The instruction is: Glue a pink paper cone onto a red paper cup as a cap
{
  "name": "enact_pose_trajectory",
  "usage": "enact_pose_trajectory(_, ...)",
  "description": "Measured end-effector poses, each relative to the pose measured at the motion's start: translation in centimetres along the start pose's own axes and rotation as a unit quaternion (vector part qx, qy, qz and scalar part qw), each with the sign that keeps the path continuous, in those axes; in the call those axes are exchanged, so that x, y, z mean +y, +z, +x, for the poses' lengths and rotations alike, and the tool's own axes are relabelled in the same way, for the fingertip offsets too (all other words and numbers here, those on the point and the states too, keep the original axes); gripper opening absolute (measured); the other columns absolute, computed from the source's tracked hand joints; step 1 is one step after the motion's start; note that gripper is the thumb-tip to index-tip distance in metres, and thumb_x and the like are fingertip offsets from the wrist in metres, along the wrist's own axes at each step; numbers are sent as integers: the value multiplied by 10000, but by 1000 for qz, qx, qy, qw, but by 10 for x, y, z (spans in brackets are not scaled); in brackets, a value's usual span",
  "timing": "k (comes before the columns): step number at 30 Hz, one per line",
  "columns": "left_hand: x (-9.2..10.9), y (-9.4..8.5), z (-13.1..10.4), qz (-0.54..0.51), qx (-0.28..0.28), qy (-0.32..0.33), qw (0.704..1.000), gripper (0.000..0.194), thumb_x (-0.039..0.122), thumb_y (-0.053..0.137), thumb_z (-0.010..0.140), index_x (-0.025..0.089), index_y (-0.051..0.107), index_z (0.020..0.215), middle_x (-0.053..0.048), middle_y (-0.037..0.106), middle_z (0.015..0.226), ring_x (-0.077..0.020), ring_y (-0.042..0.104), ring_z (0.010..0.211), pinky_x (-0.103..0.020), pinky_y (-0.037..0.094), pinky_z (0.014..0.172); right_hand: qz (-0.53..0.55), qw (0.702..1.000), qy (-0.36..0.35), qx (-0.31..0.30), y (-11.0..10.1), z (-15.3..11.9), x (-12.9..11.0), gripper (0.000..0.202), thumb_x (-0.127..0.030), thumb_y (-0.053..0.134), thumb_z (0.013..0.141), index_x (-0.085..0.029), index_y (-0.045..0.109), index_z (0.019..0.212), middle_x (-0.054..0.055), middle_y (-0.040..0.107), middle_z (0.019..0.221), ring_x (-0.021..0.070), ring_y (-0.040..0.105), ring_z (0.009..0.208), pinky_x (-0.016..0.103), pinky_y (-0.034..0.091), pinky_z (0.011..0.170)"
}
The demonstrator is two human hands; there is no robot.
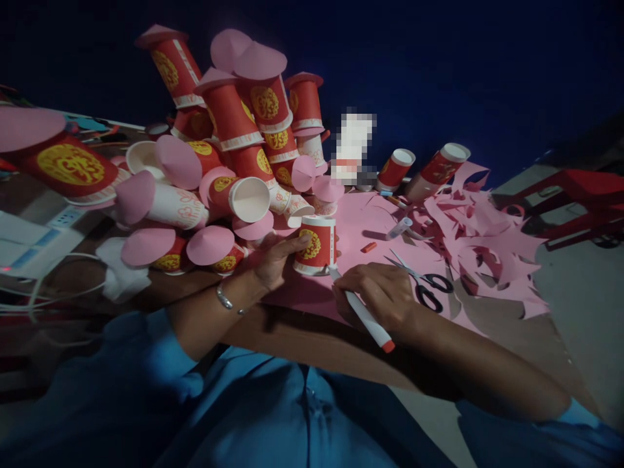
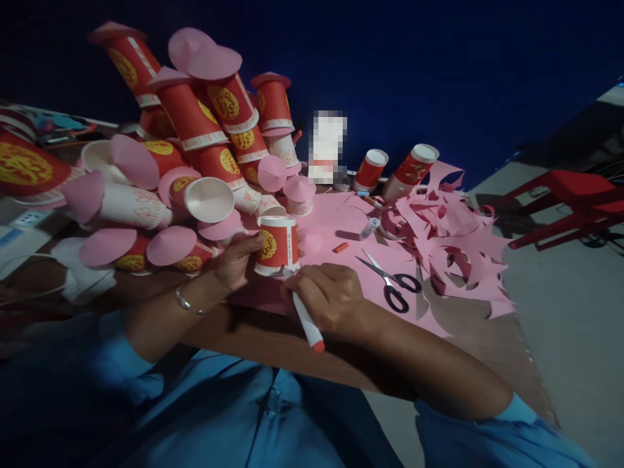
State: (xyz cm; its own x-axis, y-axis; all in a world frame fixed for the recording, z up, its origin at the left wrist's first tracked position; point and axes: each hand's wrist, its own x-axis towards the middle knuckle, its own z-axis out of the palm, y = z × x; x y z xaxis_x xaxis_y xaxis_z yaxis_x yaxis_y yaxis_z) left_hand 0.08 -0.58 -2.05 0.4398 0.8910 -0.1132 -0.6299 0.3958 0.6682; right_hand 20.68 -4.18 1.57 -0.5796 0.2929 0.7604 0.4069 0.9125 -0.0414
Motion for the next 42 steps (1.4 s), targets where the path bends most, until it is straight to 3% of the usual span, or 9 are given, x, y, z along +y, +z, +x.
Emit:
enact_pose_trajectory(7,-1,0,0,-8,10,2,1000,412,337,908,715,134,765,1044,-148,825,1108,-426,732,1212,-544,606,1051,3,1000,0,-16,-3,3,-2,125,-31,670,905,-149,641,875,-15,664,690,115,642,596,249,509,568)
enact_pose_trajectory(19,1,0,0,-12,3,-2,1000,512,334,903,729,142,749,1178,-149,820,1151,-417,735,1212,-530,606,1060,-8,1000,-14,-1,-2,7,-4,142,-27,669,910,-153,641,852,-19,662,669,113,638,574,239,508,543)
enact_pose_trajectory(32,0,0,0,-9,4,-7,1000,535,338,902,731,142,737,1200,-141,826,1097,-408,763,1145,-515,631,999,9,1000,-20,-9,-2,8,-3,117,-35,635,933,-146,630,897,-15,647,665,111,599,571,243,475,526)
enact_pose_trajectory(36,2,1,0,-2,5,-7,1000,522,342,874,759,133,726,1214,-143,826,1054,-383,785,1072,-459,652,907,16,1000,-16,0,-2,6,-5,108,-43,654,916,-147,647,888,-14,642,664,113,591,561,248,478,536)
enact_pose_trajectory(39,4,2,-1,9,18,1,1000,507,382,920,718,127,751,1122,-125,828,985,-341,798,977,-395,653,809,23,999,-14,28,-3,4,-6,99,-62,681,902,-158,656,902,-15,651,676,120,627,578,248,506,556)
enact_pose_trajectory(42,5,2,-1,5,54,31,998,400,368,961,665,143,763,931,-62,810,822,-265,792,846,-315,632,713,34,999,-14,16,-4,4,-6,114,-59,680,909,-155,647,960,-6,681,706,123,658,596,240,533,555)
